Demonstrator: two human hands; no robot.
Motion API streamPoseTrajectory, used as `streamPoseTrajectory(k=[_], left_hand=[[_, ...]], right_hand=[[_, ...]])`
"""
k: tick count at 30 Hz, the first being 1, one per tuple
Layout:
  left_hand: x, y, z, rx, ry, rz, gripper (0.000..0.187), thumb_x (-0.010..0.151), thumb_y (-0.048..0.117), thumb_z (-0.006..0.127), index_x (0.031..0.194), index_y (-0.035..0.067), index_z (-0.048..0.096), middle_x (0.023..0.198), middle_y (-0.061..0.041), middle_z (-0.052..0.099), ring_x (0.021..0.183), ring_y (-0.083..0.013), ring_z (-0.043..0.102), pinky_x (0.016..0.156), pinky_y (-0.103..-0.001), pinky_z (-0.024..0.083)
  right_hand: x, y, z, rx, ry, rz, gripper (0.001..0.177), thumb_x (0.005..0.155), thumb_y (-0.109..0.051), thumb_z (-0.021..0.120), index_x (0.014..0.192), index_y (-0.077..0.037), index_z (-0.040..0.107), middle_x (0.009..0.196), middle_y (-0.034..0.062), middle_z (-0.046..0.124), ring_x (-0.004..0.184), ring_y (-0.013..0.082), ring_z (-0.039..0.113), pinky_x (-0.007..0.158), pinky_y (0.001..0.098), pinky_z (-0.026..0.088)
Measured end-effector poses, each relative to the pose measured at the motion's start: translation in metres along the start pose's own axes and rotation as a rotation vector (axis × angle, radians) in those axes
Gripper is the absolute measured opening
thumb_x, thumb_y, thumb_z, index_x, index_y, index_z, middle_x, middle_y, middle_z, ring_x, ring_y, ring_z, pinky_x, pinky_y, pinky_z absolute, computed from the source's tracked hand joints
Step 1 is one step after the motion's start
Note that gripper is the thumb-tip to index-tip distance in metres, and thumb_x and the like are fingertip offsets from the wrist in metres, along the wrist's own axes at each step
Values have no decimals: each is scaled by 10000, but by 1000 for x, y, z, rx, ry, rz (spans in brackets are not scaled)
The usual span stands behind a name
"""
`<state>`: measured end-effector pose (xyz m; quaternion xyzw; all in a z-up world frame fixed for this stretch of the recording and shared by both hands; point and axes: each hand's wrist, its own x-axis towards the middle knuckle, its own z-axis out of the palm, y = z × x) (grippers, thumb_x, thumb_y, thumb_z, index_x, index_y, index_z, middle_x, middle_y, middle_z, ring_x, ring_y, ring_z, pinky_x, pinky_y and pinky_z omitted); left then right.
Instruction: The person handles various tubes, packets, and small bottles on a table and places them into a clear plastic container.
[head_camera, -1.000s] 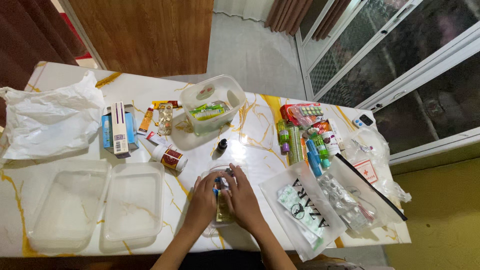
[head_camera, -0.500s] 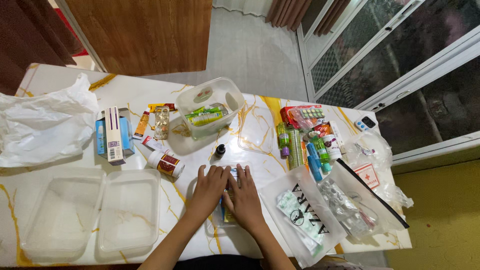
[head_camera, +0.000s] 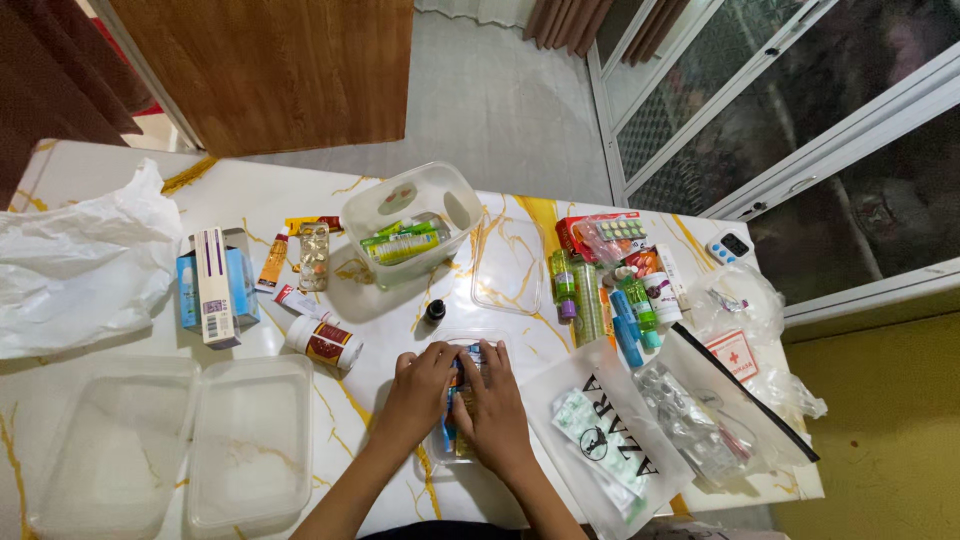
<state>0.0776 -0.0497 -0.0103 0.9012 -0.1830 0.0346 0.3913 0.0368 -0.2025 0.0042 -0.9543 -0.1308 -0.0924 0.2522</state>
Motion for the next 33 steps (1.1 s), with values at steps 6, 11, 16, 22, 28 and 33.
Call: streamPoseTrajectory(k=[6, 11, 16, 22, 28, 33], left_hand=[[2, 3, -9, 48, 50, 75, 224, 903, 108, 647, 1126, 94, 636, 1070, -46, 668, 1004, -237, 642, 977, -458, 382], [1, 4, -6, -41, 181, 144, 281, 916, 111, 638, 1196, 91, 638, 1120, -45, 673, 1064, -225, 635, 961, -423, 399], [-4, 3, 3, -94, 228, 85, 248, 939, 117, 611, 1185, 103, 645, 1137, -53, 670, 1125, -242, 610, 1028, -428, 382], [-7, -1, -3, 158, 213, 190, 245, 927, 144, 600, 1165, 89, 625, 1164, -35, 679, 1233, -262, 573, 1130, -649, 229], [-9, -7, -6, 209, 64, 65, 454, 893, 123, 615, 1344, 122, 569, 1245, -5, 691, 1292, -303, 530, 1115, -802, 34], [-6, -17, -11, 87, -60, 4, 551, 880, 91, 636, 1415, 176, 531, 1285, -15, 677, 1318, -274, 520, 1113, -791, -3]], right_hand=[[1, -2, -2, -38, -30, 11, 636, 888, -204, 679, 1474, -68, 472, 1567, 246, 341, 1492, 488, 245, 1181, 536, 279], [1, -3, -4, 99, 5, 83, 610, 889, -197, 684, 1457, -81, 492, 1542, 219, 373, 1510, 459, 280, 1192, 506, 310], [0, -2, -5, -10, -14, -20, 685, 896, -235, 702, 1498, -74, 417, 1571, 237, 317, 1500, 475, 245, 1212, 561, 225], [-2, -2, -3, -47, -36, -27, 717, 914, -283, 672, 1520, -50, 367, 1584, 250, 287, 1504, 478, 210, 1203, 578, 187], [-4, 15, -11, 344, 40, 157, 449, 1051, -116, 499, 1489, -24, 470, 1597, 236, 410, 1520, 388, 340, 1226, 472, 265], [11, 38, -47, 251, -1, 315, 307, 965, -99, 600, 1248, -151, 705, 1104, 98, 699, 963, 255, 641, 849, 374, 527]])
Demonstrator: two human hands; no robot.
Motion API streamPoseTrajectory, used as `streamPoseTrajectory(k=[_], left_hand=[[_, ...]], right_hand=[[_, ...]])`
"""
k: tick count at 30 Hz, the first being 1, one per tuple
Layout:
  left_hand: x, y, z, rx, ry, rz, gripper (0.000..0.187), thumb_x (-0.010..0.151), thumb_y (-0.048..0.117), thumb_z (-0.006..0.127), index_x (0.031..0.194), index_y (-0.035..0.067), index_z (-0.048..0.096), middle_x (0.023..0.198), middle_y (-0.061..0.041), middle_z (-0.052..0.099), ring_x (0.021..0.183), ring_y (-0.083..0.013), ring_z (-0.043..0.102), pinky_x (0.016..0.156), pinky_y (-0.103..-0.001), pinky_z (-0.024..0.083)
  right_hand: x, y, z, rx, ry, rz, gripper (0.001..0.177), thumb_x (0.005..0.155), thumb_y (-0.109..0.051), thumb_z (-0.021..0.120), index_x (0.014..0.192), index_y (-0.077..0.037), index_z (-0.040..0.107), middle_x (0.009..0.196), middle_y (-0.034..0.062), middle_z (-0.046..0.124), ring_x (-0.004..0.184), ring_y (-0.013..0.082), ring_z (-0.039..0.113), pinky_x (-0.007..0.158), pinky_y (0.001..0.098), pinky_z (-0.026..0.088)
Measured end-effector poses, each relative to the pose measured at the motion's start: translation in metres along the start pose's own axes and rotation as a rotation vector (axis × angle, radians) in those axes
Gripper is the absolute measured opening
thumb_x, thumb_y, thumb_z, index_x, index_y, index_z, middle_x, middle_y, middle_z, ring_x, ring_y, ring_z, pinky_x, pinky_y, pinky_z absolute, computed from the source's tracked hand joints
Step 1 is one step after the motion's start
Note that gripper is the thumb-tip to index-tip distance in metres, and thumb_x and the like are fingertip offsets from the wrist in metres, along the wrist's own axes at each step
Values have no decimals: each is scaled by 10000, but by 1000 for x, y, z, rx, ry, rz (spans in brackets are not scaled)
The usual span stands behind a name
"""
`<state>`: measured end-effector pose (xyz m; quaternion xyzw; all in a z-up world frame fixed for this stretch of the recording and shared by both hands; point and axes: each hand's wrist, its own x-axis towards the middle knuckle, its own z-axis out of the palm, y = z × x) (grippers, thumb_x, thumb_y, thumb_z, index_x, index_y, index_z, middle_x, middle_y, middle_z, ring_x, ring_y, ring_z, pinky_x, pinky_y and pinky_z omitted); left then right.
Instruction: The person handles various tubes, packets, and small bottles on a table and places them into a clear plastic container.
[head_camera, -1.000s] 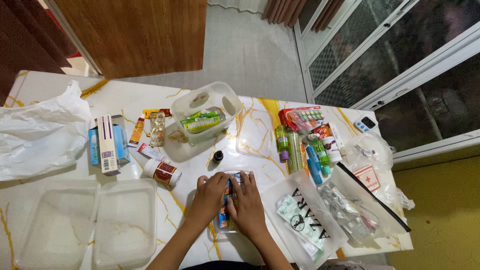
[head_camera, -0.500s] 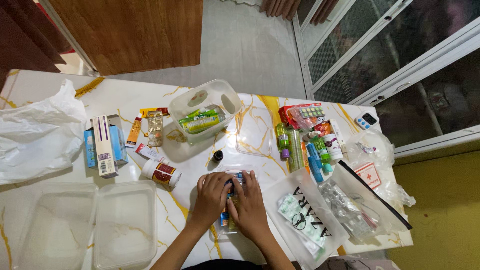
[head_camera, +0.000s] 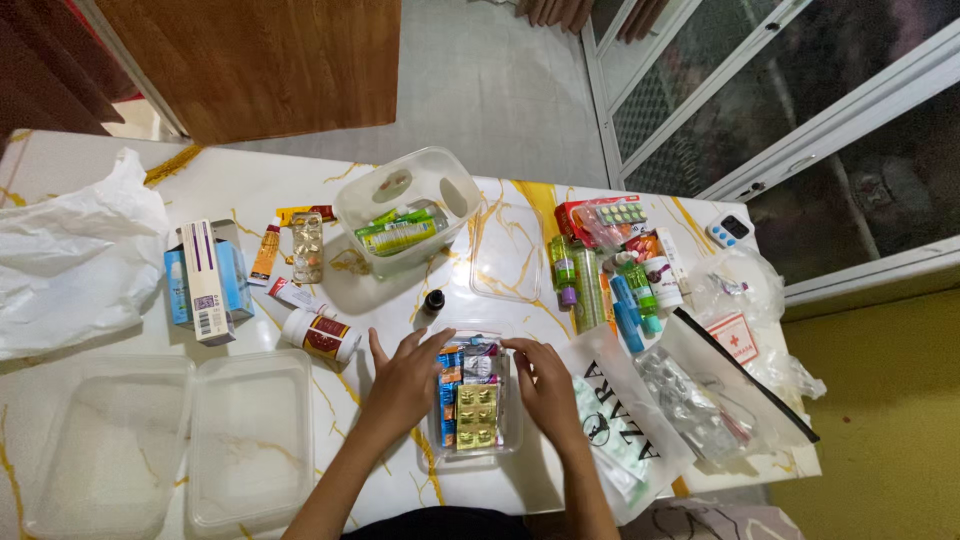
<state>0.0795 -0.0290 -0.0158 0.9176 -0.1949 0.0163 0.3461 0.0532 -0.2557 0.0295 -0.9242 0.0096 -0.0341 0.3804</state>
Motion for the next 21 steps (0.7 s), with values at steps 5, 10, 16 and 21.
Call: streamPoseTrajectory(k=[5, 10, 16, 21], left_hand=[[8, -3, -2, 8, -5, -12, 494, 850, 147, 689, 1333, 204, 600, 1268, -3, 684, 1262, -232, 555, 1142, -772, 12], [13, 5, 1, 176, -40, 11, 428, 855, 152, 705, 1277, 175, 636, 1099, 1, 713, 1223, -256, 574, 1151, -774, 41], [16, 17, -7, 197, -25, 27, 339, 802, 221, 774, 1117, 140, 678, 984, -40, 683, 1088, -262, 599, 1118, -751, 146], [13, 27, -12, 206, 101, 101, 340, 774, 158, 775, 1104, 140, 700, 947, -36, 667, 1001, -266, 589, 945, -596, 341]], right_hand=[[19, -14, -17, -30, -146, -69, 296, 914, -221, 720, 1205, -176, 732, 918, 64, 724, 749, 217, 618, 717, 354, 531], [32, -12, -8, -38, -219, -211, 335, 888, -250, 740, 1199, -130, 714, 1013, 58, 748, 800, 236, 627, 743, 364, 529], [40, 5, -8, -138, -284, -220, 264, 911, -228, 732, 1156, -131, 729, 989, 69, 726, 832, 247, 642, 786, 374, 529], [49, 18, -9, -57, -329, -341, 240, 901, -122, 714, 1139, -121, 738, 992, 80, 707, 912, 266, 644, 817, 391, 519]])
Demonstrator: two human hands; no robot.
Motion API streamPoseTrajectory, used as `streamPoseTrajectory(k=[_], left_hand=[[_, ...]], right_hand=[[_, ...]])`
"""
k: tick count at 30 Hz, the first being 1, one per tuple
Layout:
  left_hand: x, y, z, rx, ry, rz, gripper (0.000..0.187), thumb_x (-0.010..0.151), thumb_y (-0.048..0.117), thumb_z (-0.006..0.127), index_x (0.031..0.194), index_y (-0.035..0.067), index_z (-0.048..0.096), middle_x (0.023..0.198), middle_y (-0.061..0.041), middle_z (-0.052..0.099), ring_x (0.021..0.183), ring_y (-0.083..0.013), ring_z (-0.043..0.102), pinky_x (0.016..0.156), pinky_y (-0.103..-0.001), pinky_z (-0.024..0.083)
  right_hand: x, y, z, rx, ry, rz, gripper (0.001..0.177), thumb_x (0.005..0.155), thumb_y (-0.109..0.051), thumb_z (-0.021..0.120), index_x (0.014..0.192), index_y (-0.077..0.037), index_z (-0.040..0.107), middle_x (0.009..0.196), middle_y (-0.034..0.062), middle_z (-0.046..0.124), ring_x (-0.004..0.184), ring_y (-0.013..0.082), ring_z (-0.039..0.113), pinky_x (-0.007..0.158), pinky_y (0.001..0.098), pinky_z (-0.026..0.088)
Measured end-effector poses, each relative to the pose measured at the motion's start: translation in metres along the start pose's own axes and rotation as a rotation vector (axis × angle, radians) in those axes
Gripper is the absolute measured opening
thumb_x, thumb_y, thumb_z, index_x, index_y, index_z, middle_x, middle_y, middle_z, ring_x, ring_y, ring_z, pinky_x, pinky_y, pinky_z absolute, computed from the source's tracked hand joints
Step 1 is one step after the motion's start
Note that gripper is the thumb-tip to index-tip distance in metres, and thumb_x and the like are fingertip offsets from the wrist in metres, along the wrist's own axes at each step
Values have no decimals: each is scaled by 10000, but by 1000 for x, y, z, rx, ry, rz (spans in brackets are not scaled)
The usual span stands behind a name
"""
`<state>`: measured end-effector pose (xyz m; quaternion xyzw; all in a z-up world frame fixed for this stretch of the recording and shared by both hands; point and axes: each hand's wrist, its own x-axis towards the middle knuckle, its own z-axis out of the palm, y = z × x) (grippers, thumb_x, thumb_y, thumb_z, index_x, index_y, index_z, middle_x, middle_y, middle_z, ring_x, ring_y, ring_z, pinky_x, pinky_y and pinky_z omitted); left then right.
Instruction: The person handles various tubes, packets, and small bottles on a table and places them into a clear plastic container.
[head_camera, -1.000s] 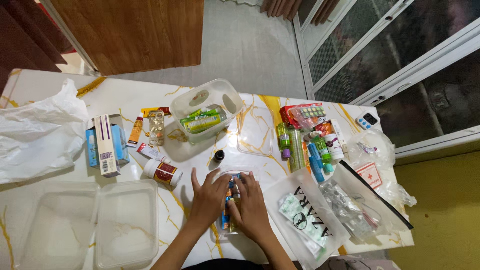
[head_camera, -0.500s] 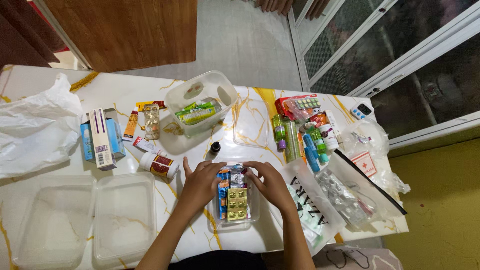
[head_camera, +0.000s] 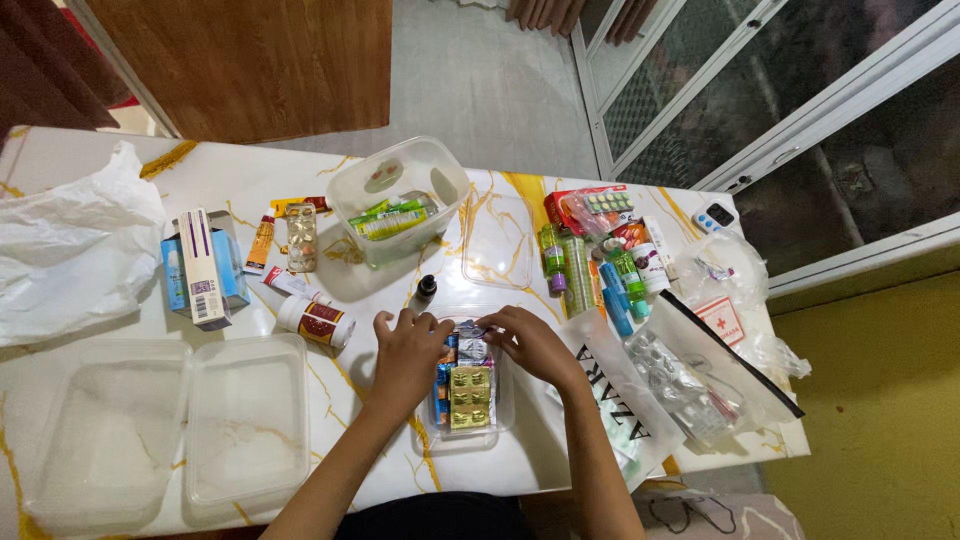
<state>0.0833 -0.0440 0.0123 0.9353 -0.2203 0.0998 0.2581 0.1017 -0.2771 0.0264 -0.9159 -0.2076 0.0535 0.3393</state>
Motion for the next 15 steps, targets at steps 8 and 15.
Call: streamPoseTrajectory(k=[8, 15], left_hand=[[8, -12, 19, 57, -34, 119, 368, 750, -9, 672, 1094, 118, 696, 1037, -53, 659, 1076, -271, 560, 799, -428, 428], [-3, -11, 17, -197, -46, 29, 456, 856, 66, 663, 1308, 97, 609, 1326, -102, 591, 1215, -305, 535, 941, -472, 434]], right_hand=[[6, 12, 0, -31, -38, 8, 208, 860, -98, 743, 1065, -126, 765, 946, 83, 689, 930, 280, 642, 824, 391, 516], [-7, -15, 5, -99, 121, 37, 265, 877, -142, 725, 1137, -103, 695, 990, 79, 697, 975, 296, 632, 839, 413, 505]])
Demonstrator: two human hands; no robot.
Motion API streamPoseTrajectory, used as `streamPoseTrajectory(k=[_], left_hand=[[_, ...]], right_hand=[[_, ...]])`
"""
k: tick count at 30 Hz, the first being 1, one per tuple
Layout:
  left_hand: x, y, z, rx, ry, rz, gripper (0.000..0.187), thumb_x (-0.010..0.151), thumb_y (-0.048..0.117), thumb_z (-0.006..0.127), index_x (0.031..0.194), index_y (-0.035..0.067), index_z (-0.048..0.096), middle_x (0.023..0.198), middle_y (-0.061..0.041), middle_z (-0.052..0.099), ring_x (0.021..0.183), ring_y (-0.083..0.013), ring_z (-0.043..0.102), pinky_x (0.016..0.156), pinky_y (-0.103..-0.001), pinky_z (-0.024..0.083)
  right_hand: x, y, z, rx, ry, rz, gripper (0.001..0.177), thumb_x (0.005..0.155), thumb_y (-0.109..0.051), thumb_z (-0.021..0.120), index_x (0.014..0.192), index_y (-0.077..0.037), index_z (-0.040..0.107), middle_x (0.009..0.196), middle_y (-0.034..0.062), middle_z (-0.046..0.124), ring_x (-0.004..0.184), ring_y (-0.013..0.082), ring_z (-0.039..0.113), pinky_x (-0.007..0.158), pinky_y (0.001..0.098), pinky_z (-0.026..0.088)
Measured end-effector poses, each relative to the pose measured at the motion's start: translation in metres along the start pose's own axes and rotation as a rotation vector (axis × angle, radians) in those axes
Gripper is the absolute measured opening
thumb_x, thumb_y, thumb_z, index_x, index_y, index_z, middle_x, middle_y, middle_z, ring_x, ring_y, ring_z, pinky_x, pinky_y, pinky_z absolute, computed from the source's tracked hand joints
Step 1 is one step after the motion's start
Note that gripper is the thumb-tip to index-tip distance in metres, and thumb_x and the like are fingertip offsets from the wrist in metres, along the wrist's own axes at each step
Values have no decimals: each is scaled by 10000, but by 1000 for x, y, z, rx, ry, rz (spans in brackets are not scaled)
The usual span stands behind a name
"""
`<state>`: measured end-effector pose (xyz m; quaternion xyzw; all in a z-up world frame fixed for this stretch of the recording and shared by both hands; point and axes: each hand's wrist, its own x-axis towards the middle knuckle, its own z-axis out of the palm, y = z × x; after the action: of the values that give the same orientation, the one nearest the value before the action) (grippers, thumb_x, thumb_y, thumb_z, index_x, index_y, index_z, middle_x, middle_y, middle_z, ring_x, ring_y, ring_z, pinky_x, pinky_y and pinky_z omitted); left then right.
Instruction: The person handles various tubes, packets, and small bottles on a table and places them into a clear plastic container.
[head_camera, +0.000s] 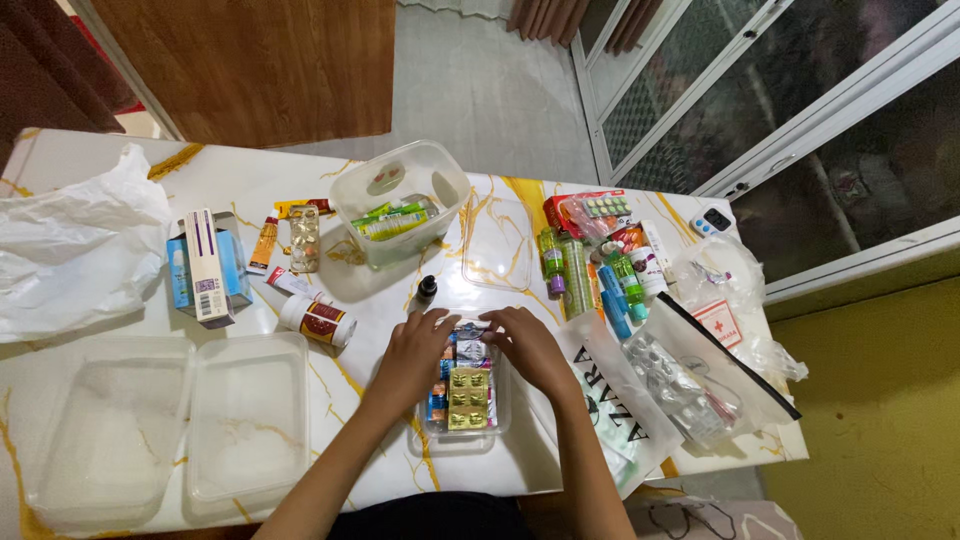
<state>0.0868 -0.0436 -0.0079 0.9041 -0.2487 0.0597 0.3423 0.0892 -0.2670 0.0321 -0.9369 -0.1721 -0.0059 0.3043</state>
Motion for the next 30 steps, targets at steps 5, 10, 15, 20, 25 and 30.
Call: streamPoseTrajectory(k=[5, 10, 15, 20, 25, 30], left_hand=[[-16, 28, -13, 21, -2, 119, 686, 856, 318, 740, 1449, 103, 472, 1520, -172, 421, 1396, -352, 410, 1149, -592, 274], [-19, 41, -5, 17, -101, 161, 1006, 693, 537, 832, 1500, 105, 415, 1600, -210, 280, 1500, -416, 186, 1165, -694, 99], [-17, 40, 9, 132, -172, 145, 1084, 630, 551, 853, 1518, 125, 402, 1614, -198, 244, 1509, -428, 119, 1138, -746, 55], [-14, 34, 12, 185, -172, 124, 1034, 638, 555, 838, 1481, 115, 430, 1627, -200, 226, 1516, -423, 107, 1139, -752, 57], [-11, 27, 17, 214, -147, 124, 1019, 666, 583, 803, 1484, 95, 442, 1623, -220, 229, 1515, -428, 108, 1142, -738, 79], [-9, 27, 20, 228, -165, 90, 1010, 675, 600, 784, 1475, 90, 440, 1624, -225, 221, 1519, -427, 102, 1164, -713, 81]], right_hand=[[-18, -16, -9, 24, 87, 96, 261, 941, -92, 658, 1201, -108, 670, 1049, 92, 707, 987, 317, 629, 855, 421, 505], [-15, -10, -5, 65, -53, 109, 305, 879, -83, 680, 1182, -102, 663, 1049, 90, 741, 962, 326, 637, 844, 435, 507], [-1, 4, 4, 35, -33, 76, 203, 881, -56, 663, 1076, -102, 697, 980, 106, 737, 953, 334, 635, 825, 446, 507], [9, 5, 8, -113, 2, 55, 176, 874, -53, 646, 992, -148, 734, 840, 73, 720, 884, 314, 625, 782, 445, 487], [13, 6, 17, -227, 151, -65, 254, 815, -16, 627, 963, -187, 744, 812, 33, 697, 879, 282, 617, 778, 429, 482], [10, 2, 30, -290, 284, -60, 256, 794, -38, 653, 1019, -132, 730, 986, 36, 701, 966, 287, 616, 780, 441, 470]])
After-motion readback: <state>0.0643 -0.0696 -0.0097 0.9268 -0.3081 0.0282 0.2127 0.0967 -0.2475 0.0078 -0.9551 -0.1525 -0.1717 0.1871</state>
